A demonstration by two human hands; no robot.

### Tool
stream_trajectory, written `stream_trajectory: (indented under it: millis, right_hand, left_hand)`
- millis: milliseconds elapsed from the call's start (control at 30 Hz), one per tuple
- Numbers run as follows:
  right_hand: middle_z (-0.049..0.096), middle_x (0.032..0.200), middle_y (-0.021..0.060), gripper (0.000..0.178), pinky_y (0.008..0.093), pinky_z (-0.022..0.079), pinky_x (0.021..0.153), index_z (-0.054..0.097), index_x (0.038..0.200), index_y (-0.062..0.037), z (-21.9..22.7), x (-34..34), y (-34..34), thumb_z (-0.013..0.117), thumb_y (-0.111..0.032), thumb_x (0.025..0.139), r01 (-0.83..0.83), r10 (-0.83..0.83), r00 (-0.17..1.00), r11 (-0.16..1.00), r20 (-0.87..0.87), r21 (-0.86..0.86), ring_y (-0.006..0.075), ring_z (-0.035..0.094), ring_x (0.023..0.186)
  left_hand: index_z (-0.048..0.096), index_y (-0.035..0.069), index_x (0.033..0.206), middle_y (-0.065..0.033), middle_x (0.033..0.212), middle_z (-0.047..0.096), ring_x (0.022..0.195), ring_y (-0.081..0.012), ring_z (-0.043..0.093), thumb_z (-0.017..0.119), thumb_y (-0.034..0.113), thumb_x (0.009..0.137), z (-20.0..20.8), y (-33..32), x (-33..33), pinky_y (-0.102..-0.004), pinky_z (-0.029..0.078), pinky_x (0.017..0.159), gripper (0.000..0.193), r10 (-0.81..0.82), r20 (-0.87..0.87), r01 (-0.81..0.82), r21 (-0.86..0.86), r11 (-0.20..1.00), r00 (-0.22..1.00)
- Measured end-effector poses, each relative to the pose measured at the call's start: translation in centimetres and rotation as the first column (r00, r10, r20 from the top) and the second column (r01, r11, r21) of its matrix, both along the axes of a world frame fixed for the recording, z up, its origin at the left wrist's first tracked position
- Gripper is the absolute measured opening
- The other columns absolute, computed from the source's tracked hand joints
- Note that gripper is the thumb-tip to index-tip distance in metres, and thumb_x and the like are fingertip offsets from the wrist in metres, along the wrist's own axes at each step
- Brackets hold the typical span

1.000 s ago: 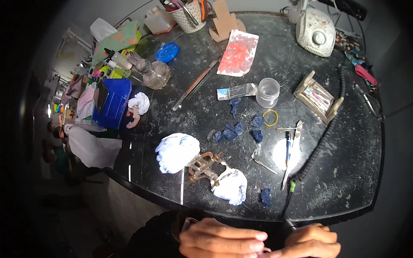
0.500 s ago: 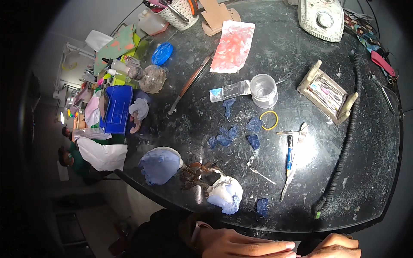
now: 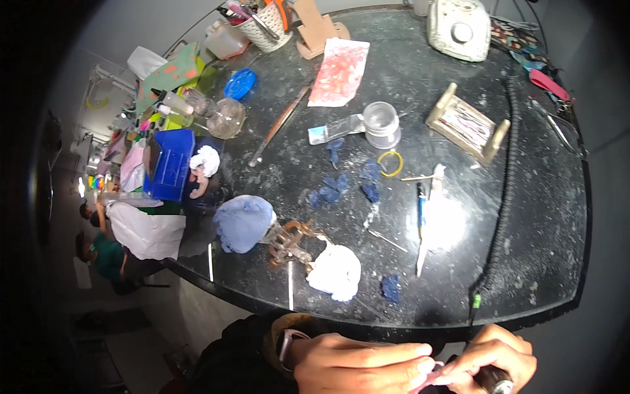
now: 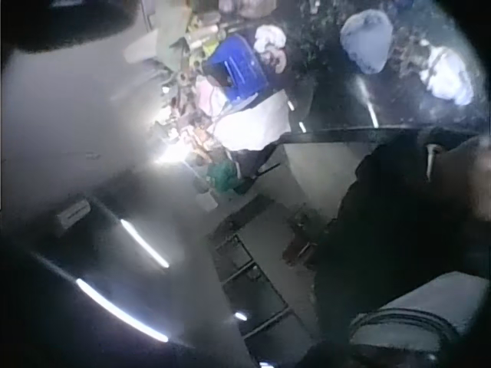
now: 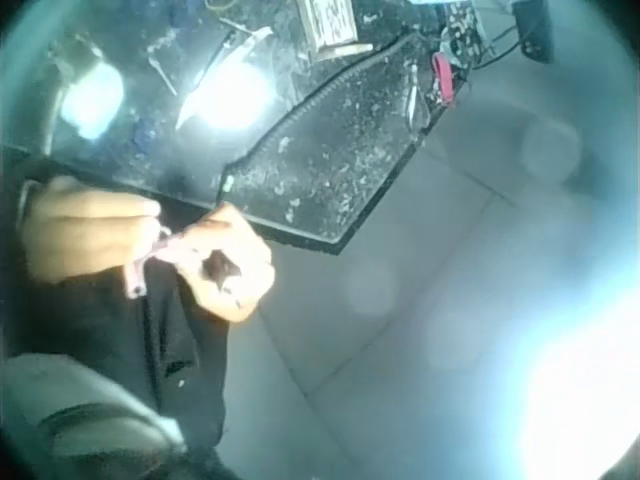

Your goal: The person uses a rotary tool to sand and shape a pink dental prosthesis. The person then fits the prosthesis onto a white dental cast and continues to sand it.

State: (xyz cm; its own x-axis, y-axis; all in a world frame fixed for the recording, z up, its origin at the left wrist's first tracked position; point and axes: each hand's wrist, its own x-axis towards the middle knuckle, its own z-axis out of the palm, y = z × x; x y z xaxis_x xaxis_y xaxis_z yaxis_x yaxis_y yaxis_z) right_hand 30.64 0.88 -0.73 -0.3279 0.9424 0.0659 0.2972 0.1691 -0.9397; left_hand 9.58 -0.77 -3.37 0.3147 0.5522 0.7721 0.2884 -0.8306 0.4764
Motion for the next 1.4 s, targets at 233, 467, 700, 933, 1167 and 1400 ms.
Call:
stream_trajectory:
  millis: [233,467,700,933,1167,1400]
  right_hand:
    - [0.053,0.058,0.0008,0.024,0.0194,0.034,0.046,0.056,0.067,-0.0065,-0.5,-1.1,-2.0,0.079,-0.013,0.071,0.134,-0.125,0.982,0.99,-0.143,0.052,0.0076,0.048,0.048]
    - [0.048,0.062,-0.0014,0.065,0.0165,0.033,0.048,0.047,0.098,-0.0023,-1.2,-0.7,-4.2,0.084,-0.036,0.057,0.132,-0.147,0.862,0.989,-0.485,-0.066,0.0032,0.041,0.051]
    - [0.05,0.062,0.0024,0.058,0.0184,0.037,0.04,0.041,0.095,-0.0028,-2.2,1.4,-4.4,0.083,-0.034,0.069,-0.126,0.159,0.878,0.987,-0.451,0.101,0.004,0.04,0.044]
    - [0.051,0.052,0.004,0.048,0.0251,0.039,0.037,0.051,0.085,0.001,-3.0,1.5,-3.8,0.08,-0.034,0.072,-0.346,0.407,0.647,0.91,-0.645,0.228,0.0127,0.046,0.038]
    - [0.05,0.049,0.005,0.03,0.0267,0.035,0.033,0.056,0.075,0.0026,-1.9,-4.0,-2.1,0.075,-0.019,0.079,-0.543,0.515,0.143,0.755,-0.845,0.368,0.0142,0.046,0.035]
    - [0.052,0.051,0.0068,0.021,0.0272,0.032,0.033,0.057,0.074,0.0045,-2.4,-3.2,-3.4,0.073,-0.009,0.08,-0.622,0.58,-0.046,0.621,-0.814,0.477,0.0168,0.049,0.037]
  left_hand:
    - [0.062,-0.004,0.092,-0.0119,0.088,0.067,0.086,-0.0216,0.068,0.069,0.0,0.079,-1.3,-2.2,-0.9,-0.03,0.058,0.073,0.016,-0.048,0.276,0.206,-0.578,0.789,0.96]
    - [0.055,-0.007,0.107,-0.0145,0.087,0.066,0.08,-0.0164,0.067,0.06,-0.005,0.082,-2.6,-2.4,-0.9,-0.0276,0.058,0.063,0.025,0.205,-0.052,-0.157,-0.829,0.536,0.977]
    - [0.067,-0.002,0.092,-0.0162,0.072,0.067,0.056,-0.0152,0.064,0.07,0.003,0.078,-2.4,-2.0,-1.2,-0.025,0.047,0.047,0.015,0.386,-0.373,-0.532,-0.49,0.691,0.844]
    - [0.064,0.002,0.101,-0.0102,0.087,0.064,0.066,-0.0161,0.061,0.08,0.018,0.07,1.1,-2.3,-0.1,-0.0248,0.047,0.054,0.039,0.042,-0.092,-0.095,-0.706,0.702,0.995]
    - [0.051,-0.006,0.1,-0.0137,0.076,0.061,0.08,-0.0334,0.063,0.068,0.011,0.071,-3.9,-4.9,4.9,-0.037,0.048,0.069,0.038,-0.48,0.522,0.648,-0.75,0.136,0.705]
    - [0.059,-0.005,0.07,-0.0207,0.064,0.06,0.065,-0.0282,0.066,0.063,0.002,0.063,-4.3,-5.2,6.1,-0.0348,0.047,0.055,0.011,-0.394,0.426,0.544,-0.797,0.263,0.814]
